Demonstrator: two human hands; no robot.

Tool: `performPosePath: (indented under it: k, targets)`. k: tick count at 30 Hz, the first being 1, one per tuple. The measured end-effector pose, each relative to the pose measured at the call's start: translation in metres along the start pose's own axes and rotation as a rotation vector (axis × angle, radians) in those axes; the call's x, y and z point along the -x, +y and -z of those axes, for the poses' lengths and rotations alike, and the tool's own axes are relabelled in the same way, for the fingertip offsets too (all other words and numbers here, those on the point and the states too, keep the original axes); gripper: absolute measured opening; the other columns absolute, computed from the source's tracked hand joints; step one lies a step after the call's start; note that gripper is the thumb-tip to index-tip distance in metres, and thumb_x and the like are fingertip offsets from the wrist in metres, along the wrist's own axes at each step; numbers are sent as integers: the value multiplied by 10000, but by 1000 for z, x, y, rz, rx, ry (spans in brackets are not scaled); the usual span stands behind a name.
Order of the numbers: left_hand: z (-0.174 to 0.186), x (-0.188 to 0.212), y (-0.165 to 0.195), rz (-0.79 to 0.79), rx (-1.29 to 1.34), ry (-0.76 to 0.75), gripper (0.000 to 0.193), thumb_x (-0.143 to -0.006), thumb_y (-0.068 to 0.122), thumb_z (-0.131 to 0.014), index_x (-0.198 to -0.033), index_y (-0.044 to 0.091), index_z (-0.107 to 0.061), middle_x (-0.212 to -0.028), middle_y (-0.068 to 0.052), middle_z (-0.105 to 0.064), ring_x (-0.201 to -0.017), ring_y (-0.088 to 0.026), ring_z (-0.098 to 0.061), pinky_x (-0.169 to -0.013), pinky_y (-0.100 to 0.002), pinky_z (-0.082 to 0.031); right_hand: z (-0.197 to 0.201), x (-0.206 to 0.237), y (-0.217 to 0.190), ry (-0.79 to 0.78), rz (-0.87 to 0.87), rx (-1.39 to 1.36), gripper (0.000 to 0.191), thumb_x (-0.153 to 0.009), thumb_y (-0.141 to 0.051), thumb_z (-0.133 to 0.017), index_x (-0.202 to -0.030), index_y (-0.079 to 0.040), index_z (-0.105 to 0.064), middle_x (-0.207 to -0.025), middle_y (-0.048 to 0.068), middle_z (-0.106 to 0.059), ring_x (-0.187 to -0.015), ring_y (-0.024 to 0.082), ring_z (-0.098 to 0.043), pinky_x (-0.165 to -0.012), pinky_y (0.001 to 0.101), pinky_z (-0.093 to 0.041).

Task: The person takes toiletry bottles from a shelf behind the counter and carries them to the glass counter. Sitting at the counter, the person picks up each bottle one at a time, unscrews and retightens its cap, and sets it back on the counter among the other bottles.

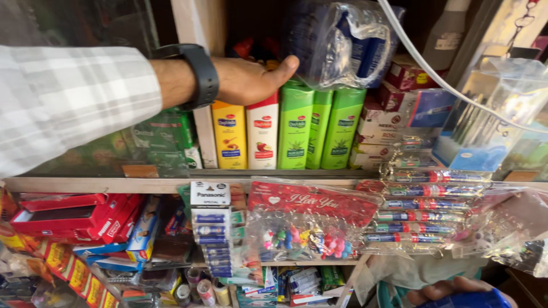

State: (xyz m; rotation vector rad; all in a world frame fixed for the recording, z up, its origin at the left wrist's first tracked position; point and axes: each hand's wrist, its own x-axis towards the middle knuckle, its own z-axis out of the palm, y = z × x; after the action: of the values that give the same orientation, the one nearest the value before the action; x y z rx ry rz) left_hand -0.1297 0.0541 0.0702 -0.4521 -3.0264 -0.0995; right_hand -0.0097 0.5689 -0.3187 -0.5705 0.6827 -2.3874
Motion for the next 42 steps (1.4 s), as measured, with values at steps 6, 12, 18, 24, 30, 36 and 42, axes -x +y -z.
performPosePath:
  k: [6, 12, 18, 24, 30, 36, 42]
  targets:
    - [-1, -11, 39, -29, 43, -3, 1139, -837, 824, 35, -1421, 45, -557, -1449, -241, -545, -1389, -419, -459, -1153, -480, -342, 37, 18, 6, -190, 550, 150, 510, -1087, -268, -546, -1381, 149, -529, -1254, 503, -567, -1227, 674, -525, -1003, 846, -313]
    - [-4, -13, 35, 53, 27, 40, 1134, -879, 811, 5, -1349, -4, -628, -1383, -272, -606, -1337, -433, -532, -1135, -490, -386, 20, 14, 50, 471, 775, 593, 427, -946, -100, -758, -1262, 55, -518, -1122, 412, -653, -1067, 613, -678, -856, 803, -485]
    - [6, 37, 17, -97, -93, 204, 1090, -975, 744, -15, -1245, -97, -654, -1337, -332, -608, -1345, -454, -506, -1178, -474, -344, -96, -27, 97, 505, 773, 758, 541, -929, -171, -772, -1358, 35, -515, -1116, 322, -694, -1041, 498, -732, -871, 697, -583]
    - [-28, 160, -9, -702, 216, 718, 879, -1067, 578, -245, -1363, -217, -476, -1427, -402, -505, -1377, -460, -485, -1190, -493, -350, -258, -136, 161, 539, 988, 1120, 614, -941, -233, -747, -1439, 69, -553, -1025, 205, -709, -884, 271, -734, -831, 418, -595]
    - [-130, 273, -24, -543, 1396, 374, 968, -911, 535, -696, -1588, -37, -305, -1452, -209, -502, -1365, -313, -505, -1151, -420, -387, -359, -255, 244, 292, 1091, 1655, 595, -956, -183, -747, -1419, 4, -423, -1263, 143, -645, -1052, 244, -712, -946, 356, -585]
    - [-174, 301, -124, -225, 2193, 345, 958, -725, 246, -832, -1521, -19, -368, -1300, -145, -585, -1228, -248, -586, -1083, -419, -414, -417, -336, 337, 208, 817, 2036, 606, -886, -218, -703, -1419, -47, -470, -1317, 182, -619, -1087, 317, -629, -946, 441, -464]
    - [-235, 310, -214, -383, 2301, 363, 917, -777, 302, -814, -1515, -11, -369, -1391, -162, -583, -1286, -241, -577, -1102, -412, -392, -414, -393, 422, 325, 1057, 2328, 614, -879, -277, -638, -1451, -81, -527, -1469, 167, -581, -1317, 306, -571, -1142, 523, -358]
